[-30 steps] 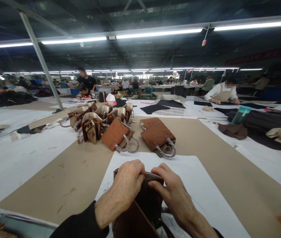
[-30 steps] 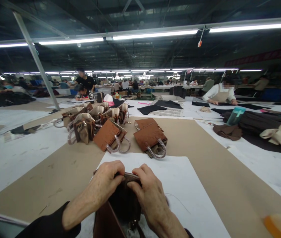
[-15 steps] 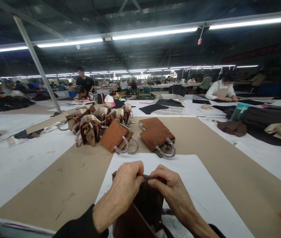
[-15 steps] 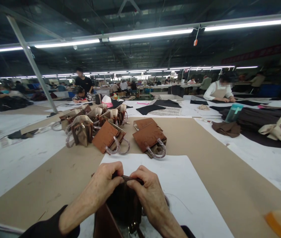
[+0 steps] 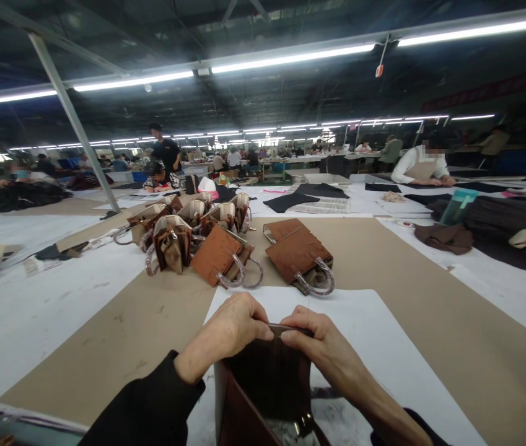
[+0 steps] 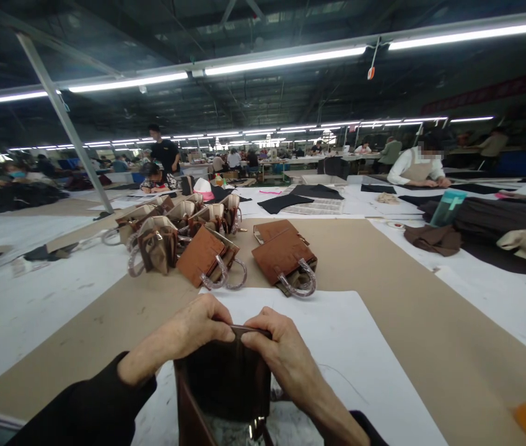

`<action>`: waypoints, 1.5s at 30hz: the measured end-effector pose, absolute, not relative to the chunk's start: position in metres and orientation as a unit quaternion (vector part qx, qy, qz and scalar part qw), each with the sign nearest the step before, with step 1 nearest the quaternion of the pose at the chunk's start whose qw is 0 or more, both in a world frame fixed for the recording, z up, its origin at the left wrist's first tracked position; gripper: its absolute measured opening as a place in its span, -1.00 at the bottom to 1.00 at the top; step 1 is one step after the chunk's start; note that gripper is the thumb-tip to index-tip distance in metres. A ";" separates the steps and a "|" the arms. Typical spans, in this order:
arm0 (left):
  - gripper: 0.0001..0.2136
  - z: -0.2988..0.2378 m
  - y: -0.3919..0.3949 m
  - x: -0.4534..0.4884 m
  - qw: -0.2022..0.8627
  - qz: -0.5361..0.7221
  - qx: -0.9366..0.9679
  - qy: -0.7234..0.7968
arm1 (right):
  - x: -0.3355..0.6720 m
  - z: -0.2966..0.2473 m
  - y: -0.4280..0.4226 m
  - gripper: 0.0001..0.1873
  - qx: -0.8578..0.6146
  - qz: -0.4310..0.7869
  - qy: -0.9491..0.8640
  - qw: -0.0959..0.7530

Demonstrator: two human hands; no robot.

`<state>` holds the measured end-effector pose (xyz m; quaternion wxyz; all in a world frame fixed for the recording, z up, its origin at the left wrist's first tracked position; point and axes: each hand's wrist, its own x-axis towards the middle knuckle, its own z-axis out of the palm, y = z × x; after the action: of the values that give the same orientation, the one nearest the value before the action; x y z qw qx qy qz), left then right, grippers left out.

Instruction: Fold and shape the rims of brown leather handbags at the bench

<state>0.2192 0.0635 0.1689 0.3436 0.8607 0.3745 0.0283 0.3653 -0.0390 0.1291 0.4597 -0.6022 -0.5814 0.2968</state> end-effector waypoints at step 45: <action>-0.90 0.164 0.058 0.154 0.290 0.070 0.830 0.472 | 0.322 0.152 -0.015 -0.77 -0.673 -0.002 -0.731 0.111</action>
<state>0.1541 0.0581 0.1640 0.2895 0.8299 0.4717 0.0701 0.3224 -0.0152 0.1518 0.1110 -0.6732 -0.7311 -0.0021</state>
